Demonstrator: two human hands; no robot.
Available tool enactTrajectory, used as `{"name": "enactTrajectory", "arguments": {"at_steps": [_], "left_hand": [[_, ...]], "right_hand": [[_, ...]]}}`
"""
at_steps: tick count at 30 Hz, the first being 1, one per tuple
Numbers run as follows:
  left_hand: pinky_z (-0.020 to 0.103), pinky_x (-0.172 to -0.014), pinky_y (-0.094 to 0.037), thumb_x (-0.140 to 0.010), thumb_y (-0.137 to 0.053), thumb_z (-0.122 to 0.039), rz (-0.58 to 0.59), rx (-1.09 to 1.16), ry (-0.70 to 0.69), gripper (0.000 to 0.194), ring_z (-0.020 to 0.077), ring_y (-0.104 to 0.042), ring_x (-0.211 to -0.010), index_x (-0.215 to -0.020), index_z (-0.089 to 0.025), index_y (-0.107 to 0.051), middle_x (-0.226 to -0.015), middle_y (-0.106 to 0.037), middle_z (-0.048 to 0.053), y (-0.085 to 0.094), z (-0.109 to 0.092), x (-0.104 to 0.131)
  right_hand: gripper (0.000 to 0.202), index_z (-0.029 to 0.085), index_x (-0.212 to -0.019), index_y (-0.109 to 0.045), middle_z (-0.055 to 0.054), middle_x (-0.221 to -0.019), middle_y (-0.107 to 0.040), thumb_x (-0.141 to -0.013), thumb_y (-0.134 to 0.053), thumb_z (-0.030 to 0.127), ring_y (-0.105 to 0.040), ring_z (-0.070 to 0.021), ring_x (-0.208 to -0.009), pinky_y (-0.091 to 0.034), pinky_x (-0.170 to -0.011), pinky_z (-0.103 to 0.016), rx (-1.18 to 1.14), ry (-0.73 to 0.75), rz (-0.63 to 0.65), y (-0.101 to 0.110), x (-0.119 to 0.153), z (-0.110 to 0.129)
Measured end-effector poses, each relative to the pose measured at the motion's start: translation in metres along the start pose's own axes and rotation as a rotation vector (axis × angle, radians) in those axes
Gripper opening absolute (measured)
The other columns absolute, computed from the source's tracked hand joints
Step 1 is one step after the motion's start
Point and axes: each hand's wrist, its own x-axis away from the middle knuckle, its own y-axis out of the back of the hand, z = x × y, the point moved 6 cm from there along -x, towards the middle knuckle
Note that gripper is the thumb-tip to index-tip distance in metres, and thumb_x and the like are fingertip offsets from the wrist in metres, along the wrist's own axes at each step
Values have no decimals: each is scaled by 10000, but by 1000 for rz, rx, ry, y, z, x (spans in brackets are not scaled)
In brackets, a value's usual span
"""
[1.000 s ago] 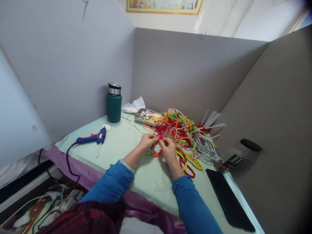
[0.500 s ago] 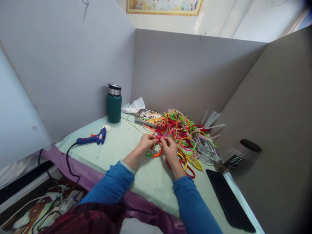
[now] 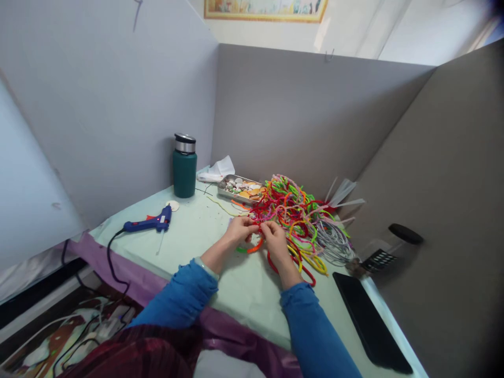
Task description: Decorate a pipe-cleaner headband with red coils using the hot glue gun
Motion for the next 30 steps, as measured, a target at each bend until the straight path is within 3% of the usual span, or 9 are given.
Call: {"name": "enactTrajectory", "arguments": {"at_steps": [6, 12, 17, 24, 30], "left_hand": [[186, -359, -316, -667, -664, -237, -30, 145, 29, 160, 45, -411, -331, -659, -124, -551, -509, -547, -22, 2, 0, 1], [186, -365, -322, -655, -692, -252, -87, 277, 119, 187, 42, -411, -340, -669, -114, -567, -518, -545, -21, 4, -4, 7], [187, -360, -318, -674, -687, -405, -63, 272, 158, 320, 37, -428, -361, -751, -108, -594, -652, -607, 20, 3, -2, 8], [188, -357, -280, -665, -677, -334, -28, 158, 23, 248, 42, -379, -343, -655, -123, -547, -500, -526, -28, 2, -3, 4], [186, -366, -241, -697, -626, -285, -36, -24, -105, 198, 56, -365, -319, -608, -153, -508, -364, -425, -72, 1, -7, 0]], "right_hand": [[248, 179, -666, -549, 59, -515, -453, -730, -587, 415, -375, -96, -482, -299, -471, -224, -134, -112, -5, -3, 2, 1], [262, 169, -731, -588, 34, -601, -526, -717, -617, 429, -438, -108, -533, -354, -513, -233, -62, -61, 22, 0, 2, 3], [221, 167, -730, -590, 26, -621, -541, -738, -595, 388, -456, -117, -563, -364, -544, -239, 44, 29, -8, 3, 0, 1], [187, 179, -727, -574, 23, -623, -548, -764, -560, 362, -465, -125, -567, -362, -542, -239, 139, 88, -4, 1, 4, 9], [194, 180, -675, -560, 35, -584, -495, -744, -566, 361, -418, -116, -544, -332, -514, -232, 74, 30, -19, 2, 0, 0]]}}
